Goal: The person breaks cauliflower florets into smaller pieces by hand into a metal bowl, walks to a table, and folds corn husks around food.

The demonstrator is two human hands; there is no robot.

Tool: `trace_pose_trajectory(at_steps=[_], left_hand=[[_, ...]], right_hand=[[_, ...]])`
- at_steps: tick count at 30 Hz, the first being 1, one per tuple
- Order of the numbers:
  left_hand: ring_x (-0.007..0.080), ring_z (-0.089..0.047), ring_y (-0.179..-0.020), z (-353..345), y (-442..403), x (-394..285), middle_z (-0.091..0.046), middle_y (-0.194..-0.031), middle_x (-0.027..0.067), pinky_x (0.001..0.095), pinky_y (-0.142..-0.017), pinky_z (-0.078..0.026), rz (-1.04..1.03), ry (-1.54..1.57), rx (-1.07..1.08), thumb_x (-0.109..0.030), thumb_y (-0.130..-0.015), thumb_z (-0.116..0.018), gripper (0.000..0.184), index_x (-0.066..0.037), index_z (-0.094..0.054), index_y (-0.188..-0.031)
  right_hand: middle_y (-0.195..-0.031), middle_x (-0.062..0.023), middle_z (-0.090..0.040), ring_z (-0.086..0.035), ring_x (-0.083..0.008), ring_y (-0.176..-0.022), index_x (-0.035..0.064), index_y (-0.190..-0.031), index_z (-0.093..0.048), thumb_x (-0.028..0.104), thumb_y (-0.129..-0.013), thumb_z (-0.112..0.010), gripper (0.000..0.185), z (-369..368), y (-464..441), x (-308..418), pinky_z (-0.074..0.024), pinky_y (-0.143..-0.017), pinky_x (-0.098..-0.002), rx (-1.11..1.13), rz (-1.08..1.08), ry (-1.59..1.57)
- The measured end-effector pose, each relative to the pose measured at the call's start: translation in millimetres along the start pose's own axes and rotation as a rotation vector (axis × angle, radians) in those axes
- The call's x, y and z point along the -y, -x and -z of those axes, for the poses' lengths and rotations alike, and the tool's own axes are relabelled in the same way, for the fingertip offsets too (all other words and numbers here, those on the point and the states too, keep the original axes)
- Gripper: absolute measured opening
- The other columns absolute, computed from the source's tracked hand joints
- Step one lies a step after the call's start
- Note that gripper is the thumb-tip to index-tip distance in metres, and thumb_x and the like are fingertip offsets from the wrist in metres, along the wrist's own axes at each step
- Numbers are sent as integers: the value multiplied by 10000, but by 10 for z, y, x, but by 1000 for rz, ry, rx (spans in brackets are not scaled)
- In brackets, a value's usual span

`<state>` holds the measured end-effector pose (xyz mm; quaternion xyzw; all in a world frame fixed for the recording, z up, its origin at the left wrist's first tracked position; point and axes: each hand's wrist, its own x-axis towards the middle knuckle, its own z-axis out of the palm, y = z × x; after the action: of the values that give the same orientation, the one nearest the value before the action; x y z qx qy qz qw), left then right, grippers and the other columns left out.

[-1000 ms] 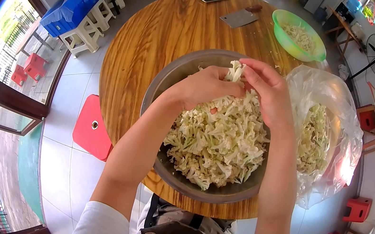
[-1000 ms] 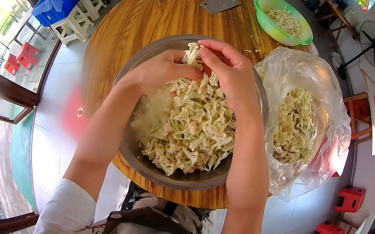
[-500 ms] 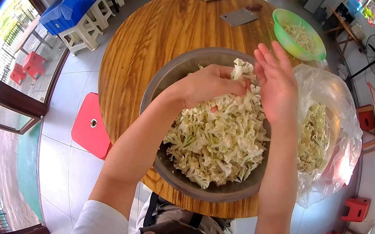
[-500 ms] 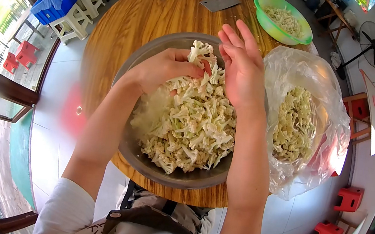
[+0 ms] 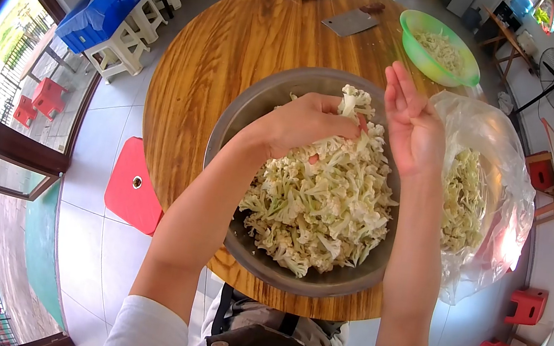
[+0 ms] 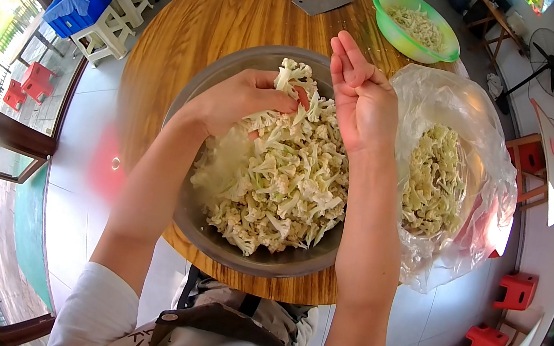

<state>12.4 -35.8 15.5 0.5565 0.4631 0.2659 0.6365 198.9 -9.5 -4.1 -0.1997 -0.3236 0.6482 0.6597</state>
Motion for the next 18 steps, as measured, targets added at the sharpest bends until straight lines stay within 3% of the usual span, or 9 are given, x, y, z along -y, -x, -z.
trace_pose_trajectory(at_steps=[6, 9, 12, 15, 18], left_hand=[[33, -531, -658, 1, -1, 4, -608, -792, -25, 195, -477, -398, -13, 14, 11, -221, -800, -588, 236, -89, -631, -991], [34, -532, -654, -7, 11, -9, -608, -789, -21, 194, -474, -401, -25, 31, 12, -214, -800, -589, 232, -85, -631, -988], [35, -533, -649, -4, -2, 10, -608, -785, -17, 194, -473, -403, -37, 22, 3, -205, -798, -590, 228, -79, -629, -984], [37, -532, -642, -8, -1, 10, -608, -780, -15, 196, -471, -404, -38, 35, 9, -199, -798, -590, 223, -75, -627, -979], [38, -532, -640, -1, -11, 18, -606, -777, -14, 194, -466, -400, -35, 33, 16, -196, -799, -588, 218, -74, -626, -976]], right_hand=[[-1304, -231, -433, -451, -303, -1193, -15, -608, -505, -164, -771, -384, 252, 33, -8, -12, -430, -965, -340, 86, -1, -43], [-1136, -202, -565, -456, -303, -1184, 6, -593, -491, -168, -761, -382, 266, 0, 6, -9, -418, -973, -351, 50, -21, -44], [-832, -120, -613, -480, -284, -1146, 43, -578, -465, -166, -749, -397, 278, 78, -8, 7, -403, -959, -348, 102, -92, -134], [-640, -48, -522, -507, -259, -1090, 73, -570, -440, -149, -753, -413, 289, 45, 14, 16, -389, -934, -335, 14, -97, -67], [-637, -45, -523, -526, -242, -1049, 80, -570, -427, -132, -763, -418, 287, 36, 19, 26, -387, -917, -323, 38, -114, -86]])
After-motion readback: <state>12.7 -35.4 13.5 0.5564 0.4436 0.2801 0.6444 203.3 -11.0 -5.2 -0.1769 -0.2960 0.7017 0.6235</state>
